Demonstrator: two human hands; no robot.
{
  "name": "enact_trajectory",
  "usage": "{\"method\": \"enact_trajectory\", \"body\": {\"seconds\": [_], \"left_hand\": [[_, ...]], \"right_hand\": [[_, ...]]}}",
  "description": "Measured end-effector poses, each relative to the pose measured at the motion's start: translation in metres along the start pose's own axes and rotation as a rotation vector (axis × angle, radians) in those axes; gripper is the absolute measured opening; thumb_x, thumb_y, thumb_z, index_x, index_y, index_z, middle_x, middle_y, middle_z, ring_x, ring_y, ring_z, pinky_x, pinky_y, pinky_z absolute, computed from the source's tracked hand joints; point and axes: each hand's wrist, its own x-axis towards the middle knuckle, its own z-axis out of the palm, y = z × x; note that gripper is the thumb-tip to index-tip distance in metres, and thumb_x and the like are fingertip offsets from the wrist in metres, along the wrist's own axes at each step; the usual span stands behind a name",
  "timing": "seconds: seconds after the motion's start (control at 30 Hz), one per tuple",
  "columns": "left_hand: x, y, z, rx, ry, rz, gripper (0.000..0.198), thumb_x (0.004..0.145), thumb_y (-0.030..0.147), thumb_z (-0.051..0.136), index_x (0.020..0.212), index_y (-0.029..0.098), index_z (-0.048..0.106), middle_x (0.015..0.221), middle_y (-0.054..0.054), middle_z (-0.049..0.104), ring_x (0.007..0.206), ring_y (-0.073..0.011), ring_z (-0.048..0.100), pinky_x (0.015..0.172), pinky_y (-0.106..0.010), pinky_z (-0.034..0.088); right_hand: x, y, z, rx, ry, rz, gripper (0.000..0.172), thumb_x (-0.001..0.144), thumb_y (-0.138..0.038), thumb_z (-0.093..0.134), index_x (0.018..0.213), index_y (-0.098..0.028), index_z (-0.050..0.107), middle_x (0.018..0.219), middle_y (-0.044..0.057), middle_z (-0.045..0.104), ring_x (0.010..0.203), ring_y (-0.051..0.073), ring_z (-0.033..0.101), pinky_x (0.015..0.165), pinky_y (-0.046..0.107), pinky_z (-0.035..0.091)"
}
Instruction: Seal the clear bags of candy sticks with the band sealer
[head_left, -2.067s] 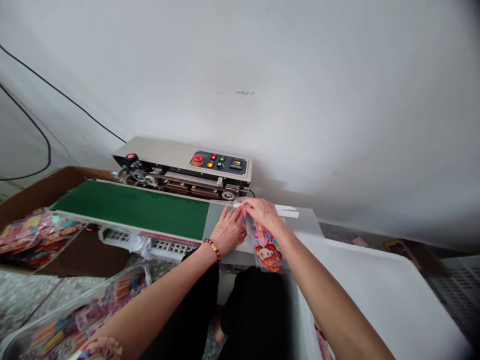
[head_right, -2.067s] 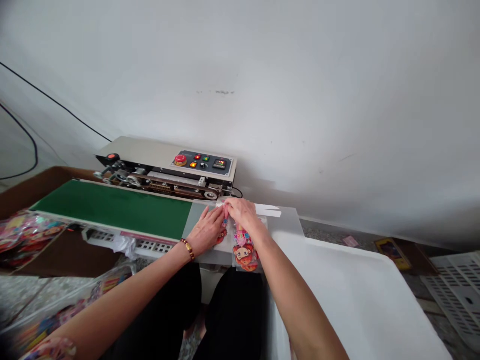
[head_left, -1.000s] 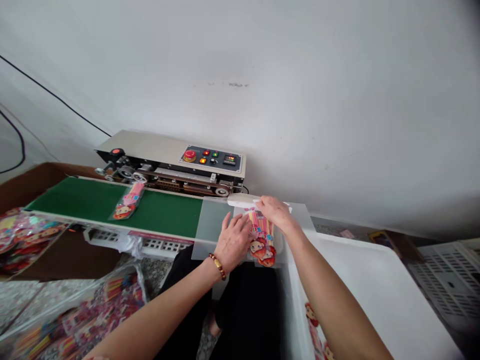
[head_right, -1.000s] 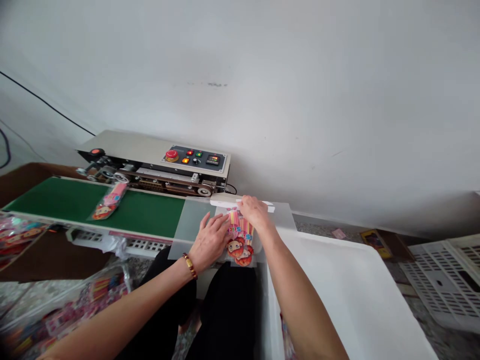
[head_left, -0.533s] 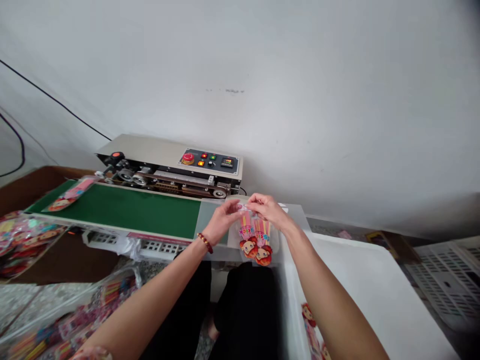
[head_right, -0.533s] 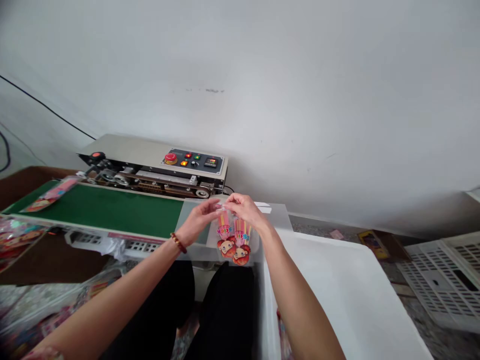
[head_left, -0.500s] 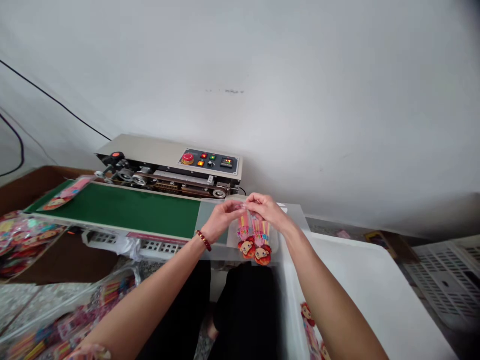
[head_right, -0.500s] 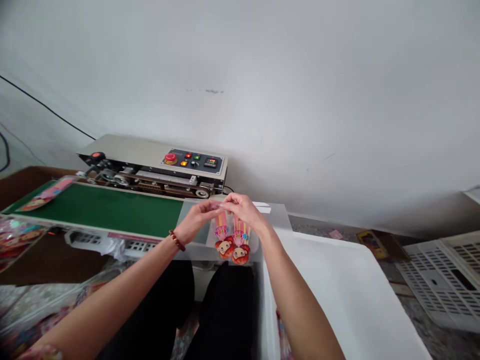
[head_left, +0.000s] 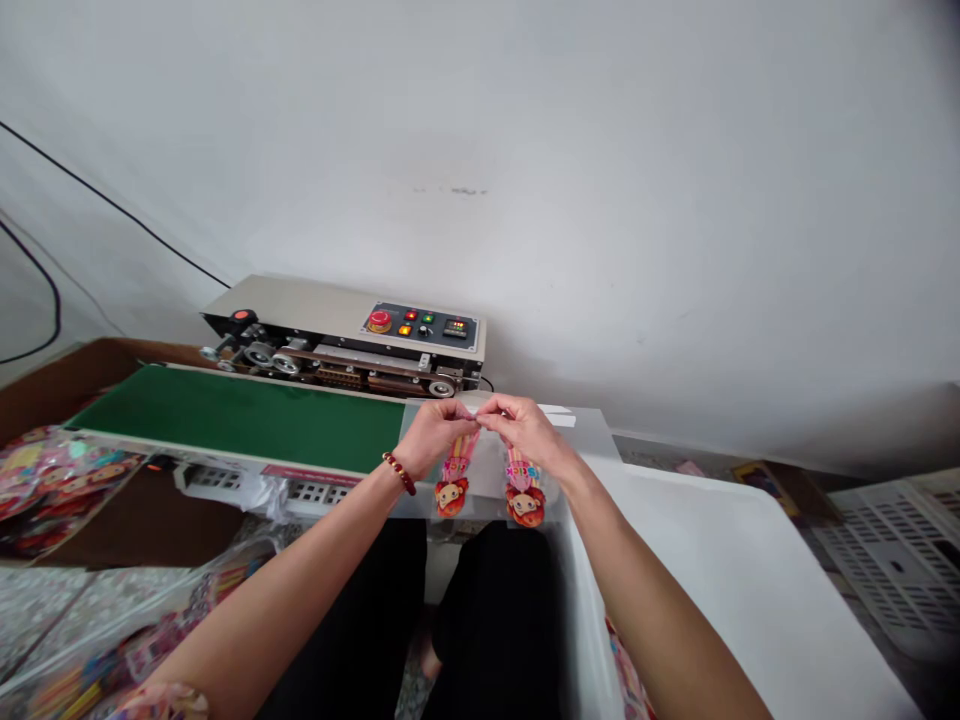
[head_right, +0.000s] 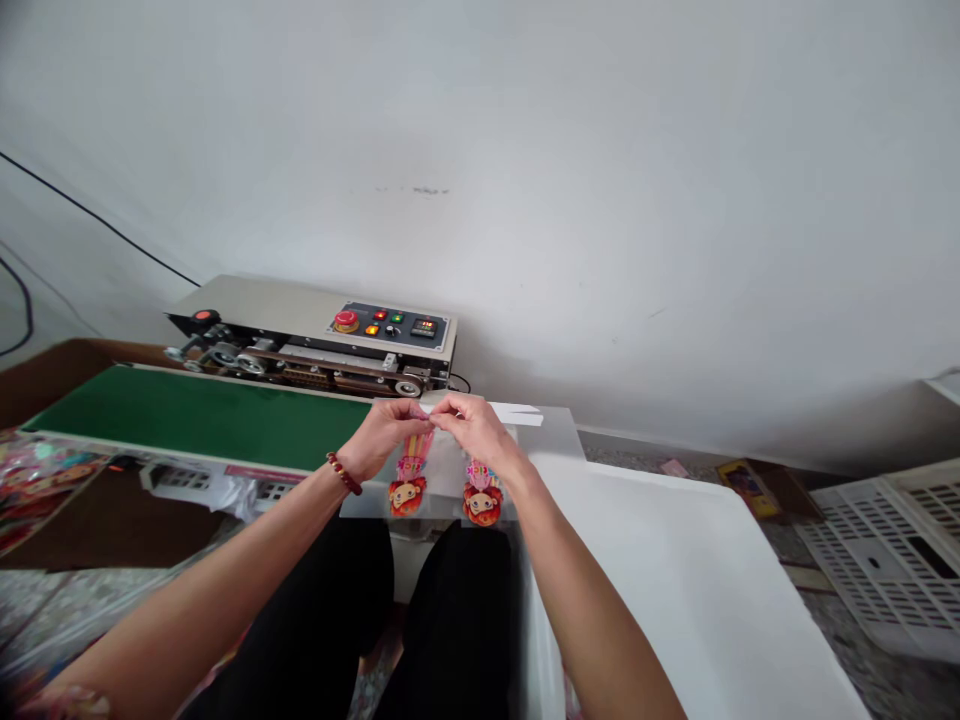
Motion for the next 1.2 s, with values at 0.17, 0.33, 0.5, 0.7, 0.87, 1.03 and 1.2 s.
{"method": "enact_trajectory", "body": {"seconds": [0.17,0.33,0.5,0.7,0.87,1.03,1.2], "left_hand": [[0.0,-0.008,-0.011,0.037,-0.108,-0.054,0.031,0.065,0.042,0.077,0.08,0.014,0.076,0.071,-0.002,0.067,0.066,-0.0141,0.054,0.064,-0.026,0.04],[0.005,-0.02,-0.02,-0.092,-0.028,-0.095,0.038,0.058,0.03,0.082,0.091,0.013,0.075,0.078,-0.003,0.07,0.069,-0.0135,0.058,0.067,-0.025,0.045],[0.019,-0.039,-0.016,0.035,0.064,-0.011,0.033,0.061,0.024,0.079,0.091,0.013,0.072,0.067,0.001,0.066,0.062,-0.0113,0.056,0.062,-0.023,0.042],[0.025,-0.035,-0.013,-0.079,0.036,-0.133,0.04,0.059,0.024,0.083,0.096,0.012,0.072,0.069,0.0,0.067,0.064,-0.0123,0.059,0.065,-0.025,0.045],[0.021,-0.025,-0.021,-0.167,-0.081,-0.194,0.05,0.057,0.029,0.088,0.102,0.013,0.072,0.085,-0.005,0.073,0.077,-0.0159,0.064,0.077,-0.03,0.05],[0.027,-0.029,-0.019,-0.046,-0.058,-0.108,0.049,0.055,0.026,0.087,0.099,0.013,0.071,0.069,0.001,0.066,0.066,-0.012,0.059,0.067,-0.025,0.046],[0.029,-0.031,-0.012,-0.011,-0.044,-0.068,0.04,0.056,0.026,0.086,0.091,0.014,0.072,0.067,0.001,0.065,0.063,-0.011,0.057,0.064,-0.024,0.045]], "right_hand": [[0.003,0.004,0.005,-0.031,0.057,0.042,0.025,0.082,-0.046,0.061,0.08,-0.022,0.062,0.069,-0.003,0.056,0.052,0.009,0.04,0.049,0.023,0.034],[0.007,0.018,0.01,-0.057,0.026,0.128,0.031,0.083,-0.051,0.061,0.093,-0.022,0.064,0.076,-0.002,0.06,0.05,0.01,0.044,0.047,0.023,0.034],[0.019,0.044,0.017,-0.051,0.05,0.139,0.023,0.077,-0.043,0.064,0.081,-0.02,0.065,0.07,-0.003,0.059,0.056,0.01,0.044,0.054,0.023,0.032],[0.029,0.048,0.013,-0.031,0.088,0.183,0.026,0.072,-0.044,0.067,0.073,-0.019,0.065,0.062,-0.005,0.052,0.06,0.012,0.042,0.059,0.024,0.03],[0.026,0.043,0.007,0.041,0.066,0.16,0.024,0.072,-0.043,0.067,0.075,-0.019,0.066,0.065,-0.004,0.054,0.06,0.011,0.041,0.06,0.025,0.031],[0.023,0.046,0.004,0.045,0.088,0.158,0.023,0.07,-0.041,0.068,0.072,-0.019,0.063,0.064,-0.005,0.053,0.059,0.011,0.04,0.06,0.025,0.031],[0.022,0.047,0.003,0.033,0.094,0.144,0.024,0.07,-0.041,0.068,0.072,-0.019,0.062,0.068,-0.004,0.056,0.063,0.012,0.043,0.063,0.026,0.033]]}}
